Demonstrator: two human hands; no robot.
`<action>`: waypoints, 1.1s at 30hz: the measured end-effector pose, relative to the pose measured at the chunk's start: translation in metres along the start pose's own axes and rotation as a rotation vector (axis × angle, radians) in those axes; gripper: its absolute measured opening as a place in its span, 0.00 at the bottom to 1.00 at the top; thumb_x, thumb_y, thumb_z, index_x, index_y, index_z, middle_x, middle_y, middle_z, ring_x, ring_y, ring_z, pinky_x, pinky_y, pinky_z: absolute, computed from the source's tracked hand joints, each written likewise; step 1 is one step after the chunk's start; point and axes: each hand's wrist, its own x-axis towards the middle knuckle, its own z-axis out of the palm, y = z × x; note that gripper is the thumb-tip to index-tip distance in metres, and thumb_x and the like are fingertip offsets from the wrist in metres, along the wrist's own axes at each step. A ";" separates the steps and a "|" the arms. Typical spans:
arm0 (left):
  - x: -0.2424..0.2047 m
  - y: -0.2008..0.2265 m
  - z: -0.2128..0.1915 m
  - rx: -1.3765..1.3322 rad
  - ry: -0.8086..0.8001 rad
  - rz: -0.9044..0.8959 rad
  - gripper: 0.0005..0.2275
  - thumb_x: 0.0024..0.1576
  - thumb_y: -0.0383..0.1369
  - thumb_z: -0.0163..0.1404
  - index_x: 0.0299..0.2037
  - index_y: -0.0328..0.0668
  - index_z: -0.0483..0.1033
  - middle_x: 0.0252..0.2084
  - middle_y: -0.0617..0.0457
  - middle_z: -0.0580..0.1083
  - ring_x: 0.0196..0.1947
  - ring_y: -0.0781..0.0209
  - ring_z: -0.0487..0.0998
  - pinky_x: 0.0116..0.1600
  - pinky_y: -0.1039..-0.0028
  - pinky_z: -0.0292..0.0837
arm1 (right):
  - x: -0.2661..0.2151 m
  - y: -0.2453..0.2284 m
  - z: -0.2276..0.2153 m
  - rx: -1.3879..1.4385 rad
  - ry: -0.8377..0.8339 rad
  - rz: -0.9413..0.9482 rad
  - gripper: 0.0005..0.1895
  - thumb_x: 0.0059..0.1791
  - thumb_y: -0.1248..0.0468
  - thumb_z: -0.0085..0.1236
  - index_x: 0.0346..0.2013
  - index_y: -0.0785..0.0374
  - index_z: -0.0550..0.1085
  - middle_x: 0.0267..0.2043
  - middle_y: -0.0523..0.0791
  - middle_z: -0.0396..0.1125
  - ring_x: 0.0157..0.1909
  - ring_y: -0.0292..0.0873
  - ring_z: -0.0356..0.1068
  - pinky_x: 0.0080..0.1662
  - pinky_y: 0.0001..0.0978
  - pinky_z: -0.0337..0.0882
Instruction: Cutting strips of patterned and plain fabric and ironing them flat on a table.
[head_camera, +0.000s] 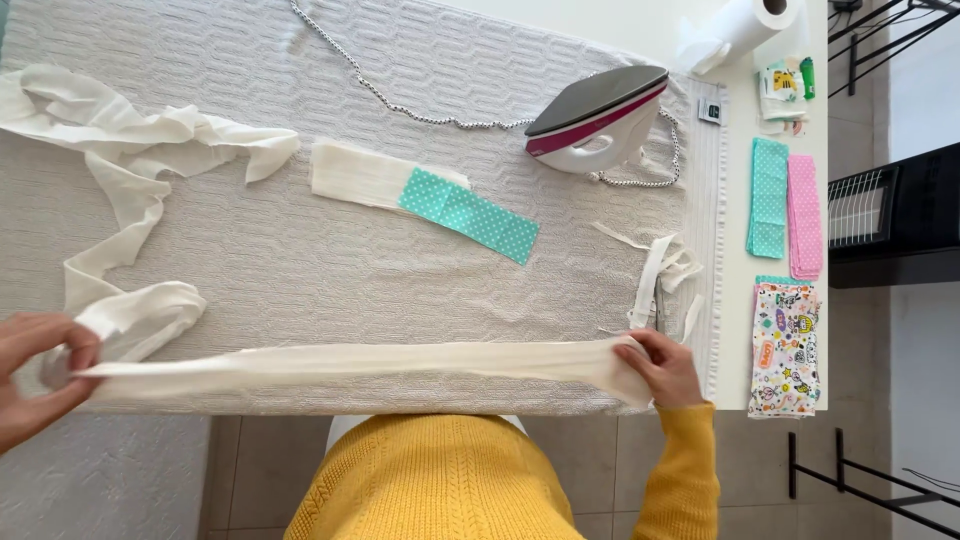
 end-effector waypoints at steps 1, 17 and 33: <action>0.016 0.012 0.005 -0.002 -0.004 -0.001 0.10 0.52 0.45 0.60 0.34 0.60 0.72 0.27 0.67 0.75 0.31 0.78 0.79 0.46 0.78 0.78 | 0.010 0.001 0.008 0.000 -0.001 0.005 0.14 0.46 0.62 0.67 0.43 0.65 0.80 0.38 0.44 0.75 0.39 0.35 0.73 0.43 0.26 0.75; 0.207 0.163 0.078 0.477 -0.233 -0.469 0.20 0.53 0.47 0.55 0.54 0.55 0.75 0.53 0.55 0.76 0.57 0.57 0.73 0.65 0.48 0.57 | 0.031 0.032 0.076 -0.517 0.292 -0.096 0.32 0.41 0.56 0.72 0.56 0.58 0.69 0.47 0.50 0.74 0.48 0.48 0.75 0.50 0.42 0.75; 0.249 0.251 0.161 0.194 0.340 -0.031 0.09 0.58 0.21 0.49 0.47 0.39 0.75 0.50 0.47 0.74 0.50 0.50 0.71 0.59 0.55 0.62 | 0.036 0.043 0.069 -0.410 0.206 -0.093 0.39 0.45 0.69 0.64 0.69 0.57 0.59 0.53 0.51 0.68 0.53 0.47 0.72 0.51 0.37 0.76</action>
